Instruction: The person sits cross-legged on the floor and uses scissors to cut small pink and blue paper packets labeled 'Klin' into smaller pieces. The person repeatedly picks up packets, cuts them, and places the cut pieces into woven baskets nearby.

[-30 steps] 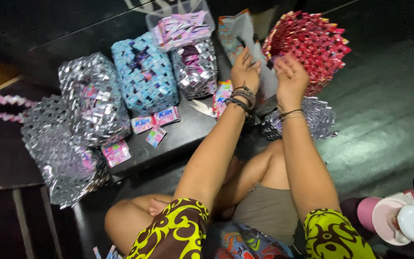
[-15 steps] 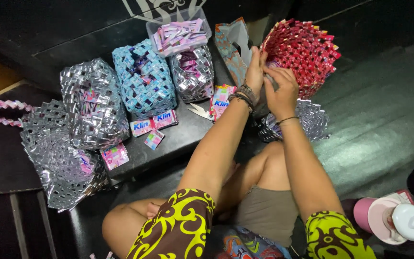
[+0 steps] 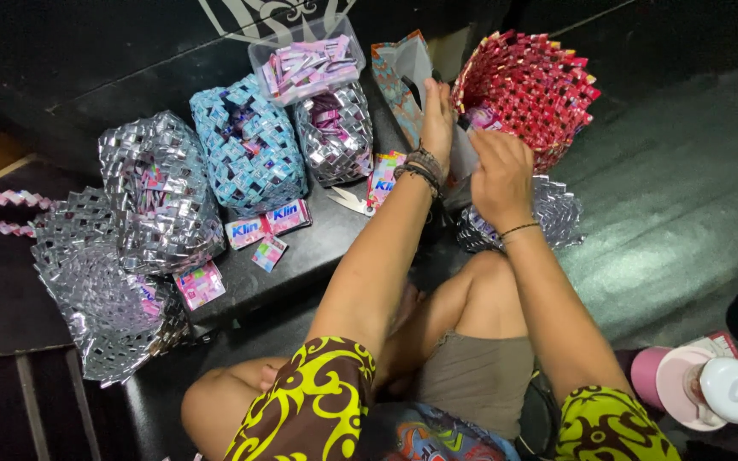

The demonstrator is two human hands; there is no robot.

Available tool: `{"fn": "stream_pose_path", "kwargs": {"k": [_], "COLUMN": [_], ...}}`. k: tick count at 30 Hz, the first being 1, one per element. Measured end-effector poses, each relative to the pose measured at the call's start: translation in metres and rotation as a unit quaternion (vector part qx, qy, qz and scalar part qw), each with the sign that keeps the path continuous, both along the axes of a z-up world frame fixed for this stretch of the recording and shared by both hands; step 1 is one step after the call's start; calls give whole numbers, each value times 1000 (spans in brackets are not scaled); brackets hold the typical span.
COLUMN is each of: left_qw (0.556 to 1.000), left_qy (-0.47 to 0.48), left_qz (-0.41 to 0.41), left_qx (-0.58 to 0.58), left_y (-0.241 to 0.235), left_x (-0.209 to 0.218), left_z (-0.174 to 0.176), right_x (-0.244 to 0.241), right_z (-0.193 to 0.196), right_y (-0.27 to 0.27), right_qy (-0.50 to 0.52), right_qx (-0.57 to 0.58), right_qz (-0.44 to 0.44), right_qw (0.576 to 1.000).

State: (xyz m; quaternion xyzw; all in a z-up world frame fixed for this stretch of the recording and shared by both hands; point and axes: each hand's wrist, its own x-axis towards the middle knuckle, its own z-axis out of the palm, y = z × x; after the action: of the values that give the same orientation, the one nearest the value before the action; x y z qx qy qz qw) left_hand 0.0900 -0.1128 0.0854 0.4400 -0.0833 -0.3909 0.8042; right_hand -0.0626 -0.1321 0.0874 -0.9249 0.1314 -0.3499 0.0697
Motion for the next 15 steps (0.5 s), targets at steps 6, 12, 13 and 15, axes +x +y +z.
{"fn": "stream_pose_path", "kwargs": {"k": [6,12,13,15], "left_qw": [1000,996,996,993], "left_qy": [-26,-80,-79,-81], "left_qz": [-2,-39,-39,-73], "left_qx": [4,27,27,-33], "left_y": [3,17,22,39], "left_x": [3,-2,2,17], "left_z": [11,34,31,22], "right_x": [-3,1,-7,-14], "right_z": [-5,16,11,-1], "right_y": [-17,2,-5,-16], "right_qy": [95,252,253,121], "right_qx": [-33,-7,-7,-25], "right_qz": [-12,-24,-24,-45], "right_qw": [995,967,967,991]}}
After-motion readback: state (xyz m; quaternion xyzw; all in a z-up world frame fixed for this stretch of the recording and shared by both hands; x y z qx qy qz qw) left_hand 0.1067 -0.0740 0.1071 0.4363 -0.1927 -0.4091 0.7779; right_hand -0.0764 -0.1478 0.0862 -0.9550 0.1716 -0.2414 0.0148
